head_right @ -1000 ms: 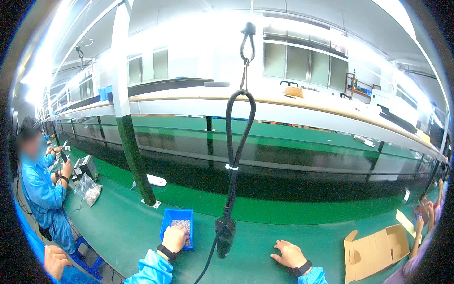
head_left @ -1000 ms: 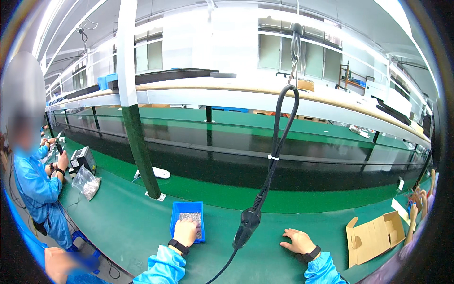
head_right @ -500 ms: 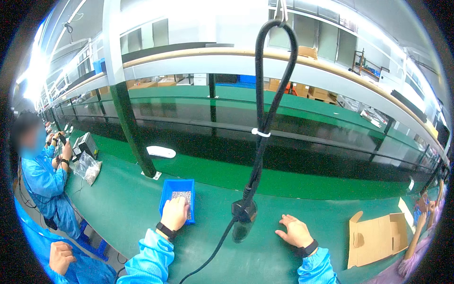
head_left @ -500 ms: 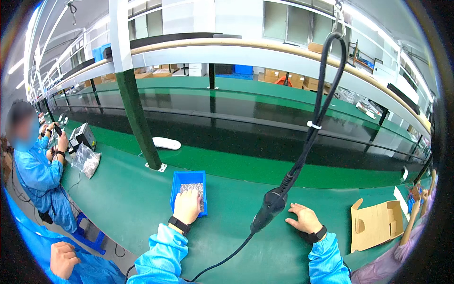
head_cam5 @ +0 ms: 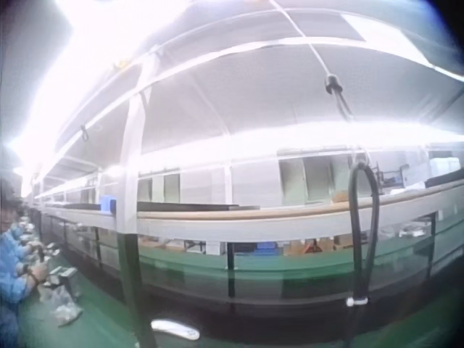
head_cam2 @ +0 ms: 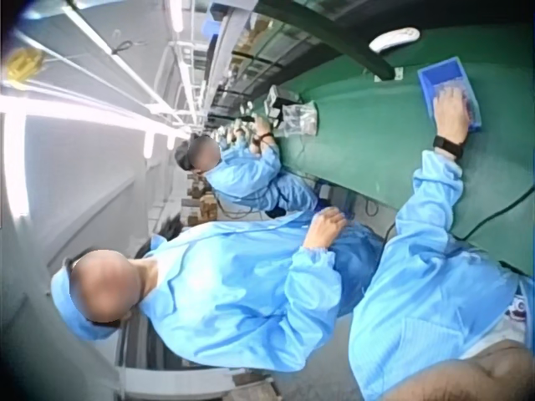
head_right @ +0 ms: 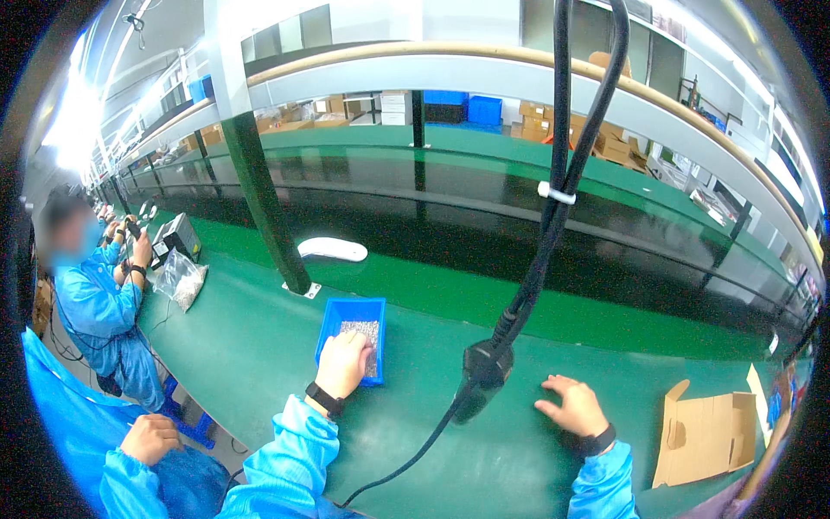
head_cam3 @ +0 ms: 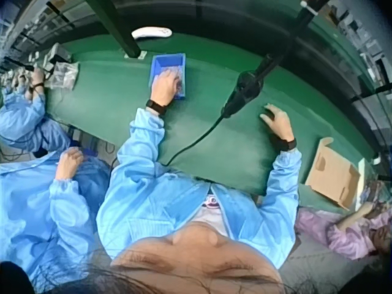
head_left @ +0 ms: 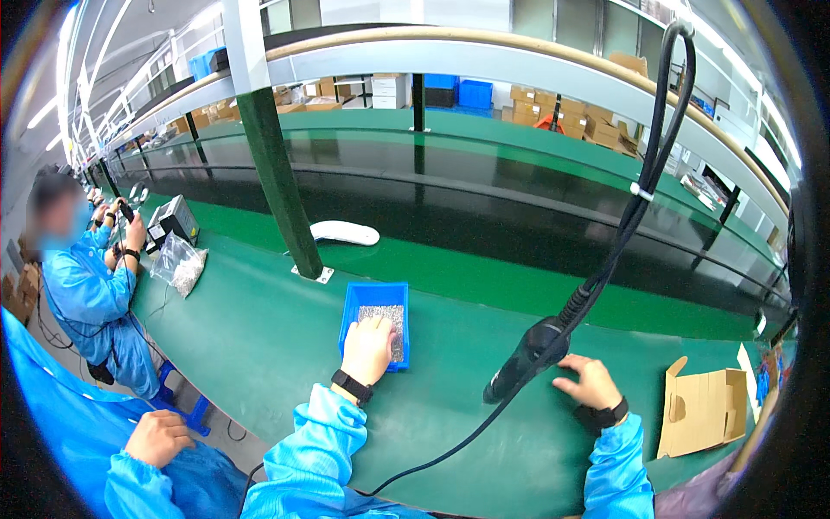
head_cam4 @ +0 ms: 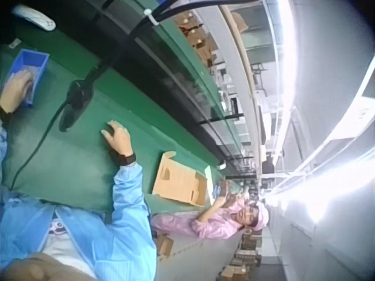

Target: Assembling small white plastic components using an electric screwdriver at a factory workstation.

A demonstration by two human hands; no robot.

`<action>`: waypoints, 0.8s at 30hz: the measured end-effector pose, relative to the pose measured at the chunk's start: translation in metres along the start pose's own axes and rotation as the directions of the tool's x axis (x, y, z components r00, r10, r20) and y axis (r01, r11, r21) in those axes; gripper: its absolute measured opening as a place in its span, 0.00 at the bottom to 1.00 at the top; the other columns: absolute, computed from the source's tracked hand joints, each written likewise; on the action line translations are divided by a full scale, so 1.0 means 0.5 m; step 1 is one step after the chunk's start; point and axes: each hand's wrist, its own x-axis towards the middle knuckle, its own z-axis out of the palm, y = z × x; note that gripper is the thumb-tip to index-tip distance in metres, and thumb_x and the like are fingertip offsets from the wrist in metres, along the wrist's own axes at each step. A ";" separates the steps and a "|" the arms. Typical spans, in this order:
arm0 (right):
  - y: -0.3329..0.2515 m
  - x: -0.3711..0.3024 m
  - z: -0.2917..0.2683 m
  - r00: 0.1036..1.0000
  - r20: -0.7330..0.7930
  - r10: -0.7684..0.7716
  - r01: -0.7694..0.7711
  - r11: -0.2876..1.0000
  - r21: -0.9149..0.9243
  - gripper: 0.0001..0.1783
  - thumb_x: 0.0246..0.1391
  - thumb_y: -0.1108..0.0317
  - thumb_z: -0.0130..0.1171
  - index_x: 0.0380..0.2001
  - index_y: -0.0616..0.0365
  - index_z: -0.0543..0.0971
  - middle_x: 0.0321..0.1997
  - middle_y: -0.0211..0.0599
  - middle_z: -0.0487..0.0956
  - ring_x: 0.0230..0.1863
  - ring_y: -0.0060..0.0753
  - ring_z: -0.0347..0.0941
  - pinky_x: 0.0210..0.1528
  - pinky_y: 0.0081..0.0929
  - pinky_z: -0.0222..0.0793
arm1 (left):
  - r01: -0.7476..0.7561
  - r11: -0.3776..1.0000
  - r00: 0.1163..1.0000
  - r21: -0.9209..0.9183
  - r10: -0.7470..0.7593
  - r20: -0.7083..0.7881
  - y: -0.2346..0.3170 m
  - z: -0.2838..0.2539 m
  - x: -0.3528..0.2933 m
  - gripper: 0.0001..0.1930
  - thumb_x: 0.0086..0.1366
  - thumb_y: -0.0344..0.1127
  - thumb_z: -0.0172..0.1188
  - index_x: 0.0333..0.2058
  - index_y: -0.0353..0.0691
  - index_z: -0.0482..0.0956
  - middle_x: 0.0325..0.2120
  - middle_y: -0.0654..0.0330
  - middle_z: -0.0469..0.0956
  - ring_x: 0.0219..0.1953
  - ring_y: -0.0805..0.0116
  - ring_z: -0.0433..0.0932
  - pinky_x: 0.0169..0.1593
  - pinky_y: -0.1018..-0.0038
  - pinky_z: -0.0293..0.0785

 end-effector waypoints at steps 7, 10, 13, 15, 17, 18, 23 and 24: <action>-0.045 -0.014 -0.166 0.850 -0.519 0.090 0.456 0.366 0.811 0.13 0.53 0.61 0.51 0.36 0.58 0.73 0.30 0.33 0.75 0.31 0.26 0.70 0.37 0.25 0.66 | 0.015 0.995 1.000 -0.094 -0.012 0.028 0.001 0.007 0.020 0.02 0.51 0.30 0.53 0.23 0.40 0.70 0.21 0.54 0.72 0.25 0.52 0.71 0.28 0.60 0.64; -0.069 -0.019 -0.258 0.647 -0.731 0.216 0.748 -0.364 0.554 0.08 0.55 0.64 0.49 0.32 0.56 0.72 0.22 0.25 0.69 0.22 0.20 0.62 0.30 0.21 0.57 | 0.040 0.994 0.998 -0.097 -0.035 0.054 0.002 -0.019 0.026 0.03 0.50 0.29 0.53 0.21 0.38 0.69 0.19 0.50 0.70 0.24 0.49 0.70 0.27 0.59 0.65; -0.080 -0.032 -0.291 0.519 -0.829 0.208 0.757 -0.563 0.332 0.06 0.53 0.66 0.51 0.30 0.56 0.73 0.20 0.21 0.69 0.20 0.16 0.61 0.27 0.20 0.55 | 0.068 0.997 0.998 -0.042 -0.067 0.012 -0.011 -0.025 0.013 0.06 0.48 0.27 0.57 0.23 0.40 0.68 0.22 0.55 0.71 0.28 0.55 0.71 0.32 0.62 0.63; -0.087 -0.040 -0.297 0.497 -0.837 0.230 0.760 -0.581 0.291 0.06 0.52 0.67 0.52 0.27 0.56 0.74 0.19 0.19 0.68 0.19 0.15 0.60 0.27 0.19 0.55 | 0.071 0.997 0.996 -0.011 -0.070 0.050 -0.005 -0.025 0.015 0.04 0.51 0.28 0.56 0.24 0.40 0.69 0.23 0.58 0.71 0.31 0.58 0.71 0.35 0.66 0.62; -0.088 -0.051 -0.300 0.480 -0.837 0.262 0.781 -0.561 0.273 0.06 0.51 0.67 0.52 0.27 0.57 0.75 0.18 0.20 0.68 0.18 0.15 0.60 0.26 0.19 0.55 | 0.093 0.992 0.993 -0.080 -0.087 0.074 0.002 -0.012 0.020 0.03 0.52 0.28 0.54 0.26 0.40 0.69 0.23 0.58 0.71 0.31 0.59 0.70 0.35 0.66 0.62; -0.085 -0.053 -0.299 0.480 -0.837 0.263 0.784 -0.557 0.275 0.07 0.52 0.66 0.51 0.27 0.57 0.75 0.18 0.20 0.68 0.18 0.16 0.60 0.26 0.19 0.54 | 0.083 0.992 0.995 -0.092 -0.078 0.061 0.003 -0.008 0.019 0.03 0.52 0.27 0.54 0.26 0.40 0.69 0.23 0.58 0.71 0.31 0.59 0.70 0.34 0.66 0.62; -0.114 -0.060 -0.292 0.481 -0.847 0.227 0.819 -0.461 0.341 0.11 0.56 0.61 0.46 0.30 0.56 0.75 0.16 0.22 0.66 0.16 0.18 0.57 0.25 0.21 0.54 | 0.121 0.990 0.990 -0.074 -0.114 0.085 0.013 -0.006 0.017 0.03 0.52 0.26 0.53 0.26 0.39 0.68 0.23 0.58 0.71 0.30 0.58 0.70 0.34 0.67 0.62; -0.127 -0.062 -0.290 0.475 -0.849 0.230 0.821 -0.463 0.334 0.11 0.56 0.61 0.46 0.30 0.56 0.75 0.16 0.22 0.66 0.16 0.18 0.57 0.25 0.21 0.54 | 0.128 0.988 0.988 -0.086 -0.120 0.101 0.011 -0.006 0.017 0.04 0.51 0.26 0.54 0.26 0.39 0.68 0.23 0.57 0.71 0.30 0.58 0.70 0.34 0.67 0.62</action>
